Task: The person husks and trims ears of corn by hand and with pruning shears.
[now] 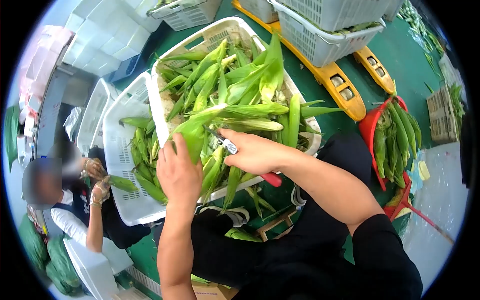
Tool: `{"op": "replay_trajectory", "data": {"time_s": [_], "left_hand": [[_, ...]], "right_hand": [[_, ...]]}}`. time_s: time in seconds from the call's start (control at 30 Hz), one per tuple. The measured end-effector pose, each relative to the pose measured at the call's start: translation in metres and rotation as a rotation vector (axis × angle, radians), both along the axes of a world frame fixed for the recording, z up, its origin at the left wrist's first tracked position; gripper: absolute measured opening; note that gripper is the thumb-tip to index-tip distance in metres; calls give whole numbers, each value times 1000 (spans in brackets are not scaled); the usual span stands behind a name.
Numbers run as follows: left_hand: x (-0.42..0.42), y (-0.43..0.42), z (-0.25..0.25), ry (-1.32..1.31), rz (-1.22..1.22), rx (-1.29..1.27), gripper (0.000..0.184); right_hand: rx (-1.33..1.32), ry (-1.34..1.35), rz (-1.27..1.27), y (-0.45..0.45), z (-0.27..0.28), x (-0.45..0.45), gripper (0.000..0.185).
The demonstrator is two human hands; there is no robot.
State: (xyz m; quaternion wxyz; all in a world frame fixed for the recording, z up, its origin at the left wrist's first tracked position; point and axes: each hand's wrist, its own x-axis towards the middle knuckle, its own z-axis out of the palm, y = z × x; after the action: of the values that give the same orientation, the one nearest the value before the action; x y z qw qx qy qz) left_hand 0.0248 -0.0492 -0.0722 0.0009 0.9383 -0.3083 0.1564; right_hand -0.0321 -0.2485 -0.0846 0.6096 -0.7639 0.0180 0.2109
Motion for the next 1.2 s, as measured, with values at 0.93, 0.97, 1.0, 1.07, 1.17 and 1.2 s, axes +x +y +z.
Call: {"op": "replay_trajectory", "data": {"time_s": [0.93,0.97,1.0,1.07,1.17,1.2], "left_hand": [[2,3,3,430,113,-173,79],[3,5,2,402,95,-170,78],[3,3,4,371,81,-170,77],[0,1,18,625,205,-441,76],[19,30,11,826,234,-1024,73],[26,45,6,858,200,-1236,72]], "right_hand": [[-310,-157,-60,11,-4,-4,57],[-318,-100,-47,13,-6,-3,56],[-327,-46,-31,16,-9,1,55],[-343,-33,-37,18,-11,3,54],[-224,-161,-76,14,-14,-8,55],[-95,-166,-107,8,-17,-10,57]]}}
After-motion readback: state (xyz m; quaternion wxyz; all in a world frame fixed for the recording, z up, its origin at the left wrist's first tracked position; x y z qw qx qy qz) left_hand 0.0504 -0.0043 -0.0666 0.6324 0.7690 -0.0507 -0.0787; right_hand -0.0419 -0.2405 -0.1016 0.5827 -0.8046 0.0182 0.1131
